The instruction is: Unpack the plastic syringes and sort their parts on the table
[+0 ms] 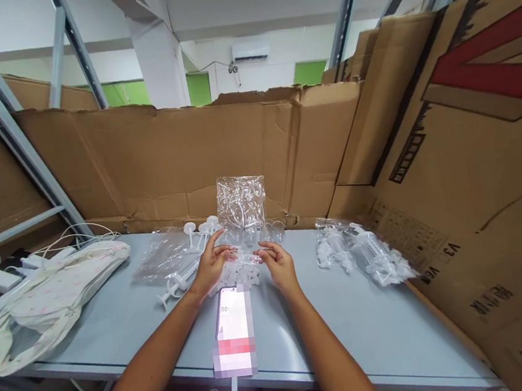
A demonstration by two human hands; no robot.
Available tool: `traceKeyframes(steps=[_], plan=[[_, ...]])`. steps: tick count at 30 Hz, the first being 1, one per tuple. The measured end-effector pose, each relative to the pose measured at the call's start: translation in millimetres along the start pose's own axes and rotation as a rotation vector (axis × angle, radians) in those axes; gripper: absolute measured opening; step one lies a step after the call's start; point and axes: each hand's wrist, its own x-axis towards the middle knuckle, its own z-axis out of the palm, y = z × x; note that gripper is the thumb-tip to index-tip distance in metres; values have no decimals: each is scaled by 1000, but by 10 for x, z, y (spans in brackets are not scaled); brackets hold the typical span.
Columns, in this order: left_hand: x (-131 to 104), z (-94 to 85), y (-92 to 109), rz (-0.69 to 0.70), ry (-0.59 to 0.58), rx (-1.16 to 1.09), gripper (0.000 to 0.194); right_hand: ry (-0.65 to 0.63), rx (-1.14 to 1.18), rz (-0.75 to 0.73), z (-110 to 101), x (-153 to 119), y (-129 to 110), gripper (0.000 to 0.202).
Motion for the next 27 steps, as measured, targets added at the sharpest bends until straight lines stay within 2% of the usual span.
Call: traceKeyframes(steps=[5,9,12,14,16,20,23,25,27], plan=[[21,-62,4,4,-22,19,58,-57,-58,-40,-11,-27,-25,47],[28,-77,-3,14,-14,22,57,-52,-106,-51,-5,-40,-69,51],[25,-70,7,-1,-41,5,57,-85,-92,-31,-8,-46,-97,55],[34,-82,26,3,-18,9,54,-115,-50,-16,-22,-48,-113,57],[61,-128,66,28,69,28,49,-114,8,-13,-49,-44,-125,57],[150,-347,228,111,357,69,37,-35,28,-31,-132,-8,-119,51],[197,-599,384,194,562,148,31,22,-11,-41,-183,27,-83,48],[199,-793,468,207,673,236,36,41,-40,-43,-200,42,-56,47],[173,-1003,524,177,731,339,44,48,-67,-42,-204,49,-38,45]])
